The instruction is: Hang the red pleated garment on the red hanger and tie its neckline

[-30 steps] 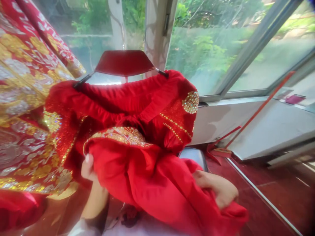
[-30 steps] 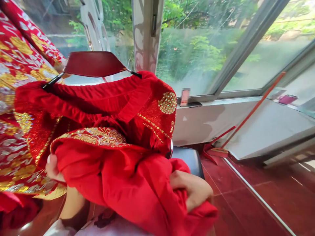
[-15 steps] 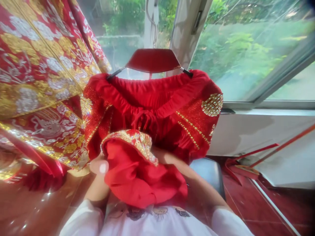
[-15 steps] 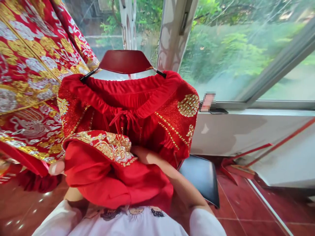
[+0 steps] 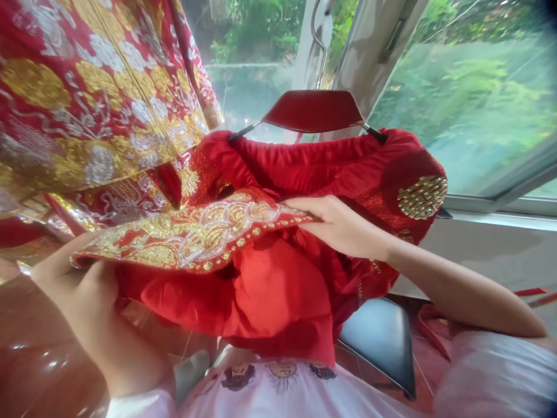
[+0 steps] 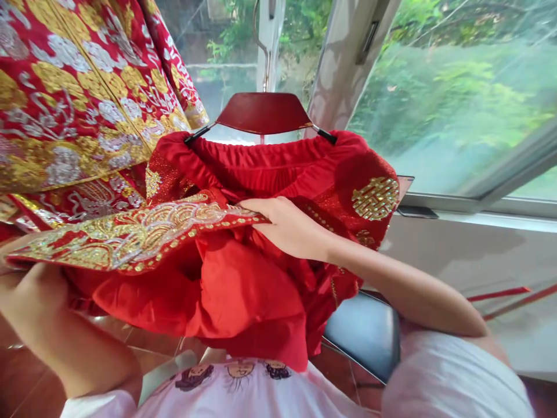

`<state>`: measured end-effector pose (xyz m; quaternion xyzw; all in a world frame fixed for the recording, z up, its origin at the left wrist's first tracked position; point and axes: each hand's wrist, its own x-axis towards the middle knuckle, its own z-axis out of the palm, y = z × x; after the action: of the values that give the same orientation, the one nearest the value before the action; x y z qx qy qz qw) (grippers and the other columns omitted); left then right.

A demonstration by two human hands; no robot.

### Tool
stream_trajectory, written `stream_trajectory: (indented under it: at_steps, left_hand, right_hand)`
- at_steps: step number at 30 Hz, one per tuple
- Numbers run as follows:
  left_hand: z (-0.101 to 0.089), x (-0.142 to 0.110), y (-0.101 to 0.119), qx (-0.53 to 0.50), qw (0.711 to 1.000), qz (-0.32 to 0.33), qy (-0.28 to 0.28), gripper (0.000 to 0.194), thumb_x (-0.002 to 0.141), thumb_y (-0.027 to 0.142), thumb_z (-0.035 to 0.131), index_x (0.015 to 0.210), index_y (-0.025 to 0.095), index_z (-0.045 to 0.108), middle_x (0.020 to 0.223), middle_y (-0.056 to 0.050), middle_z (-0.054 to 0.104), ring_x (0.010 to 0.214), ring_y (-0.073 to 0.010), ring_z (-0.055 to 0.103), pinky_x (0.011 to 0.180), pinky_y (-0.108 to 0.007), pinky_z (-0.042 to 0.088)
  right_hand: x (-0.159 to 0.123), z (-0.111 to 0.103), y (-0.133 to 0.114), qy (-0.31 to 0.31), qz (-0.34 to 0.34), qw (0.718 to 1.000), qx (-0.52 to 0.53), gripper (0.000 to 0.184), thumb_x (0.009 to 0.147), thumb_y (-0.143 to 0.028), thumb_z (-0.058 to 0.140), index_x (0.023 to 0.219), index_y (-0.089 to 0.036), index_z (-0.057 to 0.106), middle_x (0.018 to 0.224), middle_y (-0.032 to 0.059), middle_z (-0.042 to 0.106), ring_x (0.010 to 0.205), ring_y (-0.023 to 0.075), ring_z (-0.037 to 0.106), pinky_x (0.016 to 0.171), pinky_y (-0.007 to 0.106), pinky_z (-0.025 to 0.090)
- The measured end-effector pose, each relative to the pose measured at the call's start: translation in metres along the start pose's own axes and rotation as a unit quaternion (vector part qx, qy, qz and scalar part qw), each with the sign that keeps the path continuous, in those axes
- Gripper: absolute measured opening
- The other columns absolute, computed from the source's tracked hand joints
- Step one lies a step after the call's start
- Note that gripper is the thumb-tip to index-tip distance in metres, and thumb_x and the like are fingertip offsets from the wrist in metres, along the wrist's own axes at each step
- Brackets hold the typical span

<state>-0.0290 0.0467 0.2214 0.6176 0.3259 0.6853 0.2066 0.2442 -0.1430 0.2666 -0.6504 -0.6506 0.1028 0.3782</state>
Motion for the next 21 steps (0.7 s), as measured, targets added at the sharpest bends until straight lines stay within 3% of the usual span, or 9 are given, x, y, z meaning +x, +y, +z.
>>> stream_trajectory:
  at_steps: [2,4,6,9,12,14,16,19,21]
  left_hand:
    - [-0.007,0.002,-0.003,0.021,0.997,0.051,-0.05,0.009,0.057,0.018,0.057,0.059,0.013,0.063,0.053,0.005,0.044,0.051,-0.0059,0.039,0.047,-0.016,0.027]
    - [-0.015,0.003,-0.008,0.04,0.987,0.062,-0.144,0.043,0.058,0.016,0.061,0.099,0.019,0.074,0.078,0.003,0.067,0.074,-0.0145,0.06,0.062,-0.021,0.045]
    - [-0.021,-0.002,-0.013,0.041,0.966,0.038,-0.253,0.07,0.058,0.014,0.063,0.127,0.026,0.062,0.103,-0.001,0.071,0.091,-0.0216,0.066,0.072,-0.028,0.052]
    - [-0.02,-0.021,-0.013,0.003,0.916,0.002,-0.4,0.093,0.061,0.017,0.07,0.147,0.03,0.037,0.127,-0.008,0.063,0.091,-0.0242,0.069,0.069,-0.031,0.057]
    - [-0.006,-0.05,-0.011,0.004,0.882,0.024,-0.47,0.091,0.057,0.028,0.08,0.14,0.022,0.043,0.128,-0.014,0.061,0.098,-0.0295,0.067,0.077,-0.038,0.058]
    - [0.005,-0.066,-0.013,0.057,0.905,-0.001,-0.421,0.058,0.062,0.034,0.077,0.113,0.016,0.06,0.106,-0.012,0.068,0.093,-0.0288,0.067,0.079,-0.039,0.056]
    - [0.01,-0.074,-0.019,0.097,0.945,-0.036,-0.31,0.032,0.068,0.035,0.072,0.091,0.014,0.063,0.084,-0.007,0.068,0.082,-0.025,0.066,0.074,-0.036,0.056]
    - [0.001,-0.065,-0.03,0.124,0.98,-0.025,-0.152,0.029,0.065,0.035,0.073,0.081,0.013,0.064,0.072,-0.004,0.065,0.071,-0.0222,0.063,0.068,-0.033,0.053]
    - [-0.016,-0.048,-0.033,0.145,0.987,-0.014,-0.069,0.038,0.059,0.036,0.078,0.084,0.012,0.065,0.075,-0.004,0.065,0.07,-0.0224,0.062,0.069,-0.034,0.052]
  right_hand:
    - [0.012,0.005,-0.01,0.004,-0.013,0.998,0.055,0.037,0.074,-0.007,0.046,0.099,-0.016,0.073,0.095,0.0001,0.072,0.096,0.0188,0.065,0.086,0.024,0.048]
    - [0.023,0.012,-0.018,-0.003,-0.021,0.994,0.105,0.043,0.072,-0.004,0.044,0.101,-0.016,0.073,0.095,-0.0005,0.072,0.099,0.0188,0.065,0.088,0.025,0.048]
    - [0.034,0.022,-0.026,-0.029,-0.026,0.991,0.128,0.046,0.07,-0.001,0.042,0.1,-0.015,0.073,0.095,-0.0001,0.073,0.097,0.018,0.066,0.086,0.025,0.049]
    - [0.048,0.043,-0.036,-0.08,-0.036,0.987,0.133,0.044,0.071,0.003,0.039,0.096,-0.012,0.072,0.095,0.0012,0.073,0.092,0.0155,0.065,0.082,0.023,0.048]
    - [0.063,0.068,-0.049,-0.132,-0.069,0.982,0.119,0.035,0.075,0.004,0.04,0.086,-0.011,0.069,0.088,0.0022,0.072,0.087,0.0142,0.064,0.078,0.021,0.046]
    - [0.074,0.082,-0.059,-0.155,-0.088,0.98,0.087,0.031,0.075,0.005,0.04,0.08,-0.011,0.066,0.084,0.0028,0.07,0.083,0.0139,0.063,0.075,0.02,0.045]
    - [0.085,0.089,-0.071,-0.19,-0.114,0.974,0.04,0.026,0.076,0.004,0.042,0.078,-0.01,0.064,0.083,0.0039,0.069,0.078,0.0133,0.062,0.072,0.021,0.044]
    - [0.102,0.075,-0.088,-0.262,-0.209,0.942,-0.016,0.013,0.082,-0.006,0.055,0.087,-0.011,0.066,0.088,0.0048,0.069,0.081,0.0127,0.061,0.075,0.021,0.044]
    - [0.113,0.048,-0.089,-0.232,-0.248,0.94,-0.043,0.015,0.082,-0.018,0.064,0.097,-0.013,0.067,0.094,0.0036,0.069,0.089,0.0133,0.061,0.081,0.022,0.044]
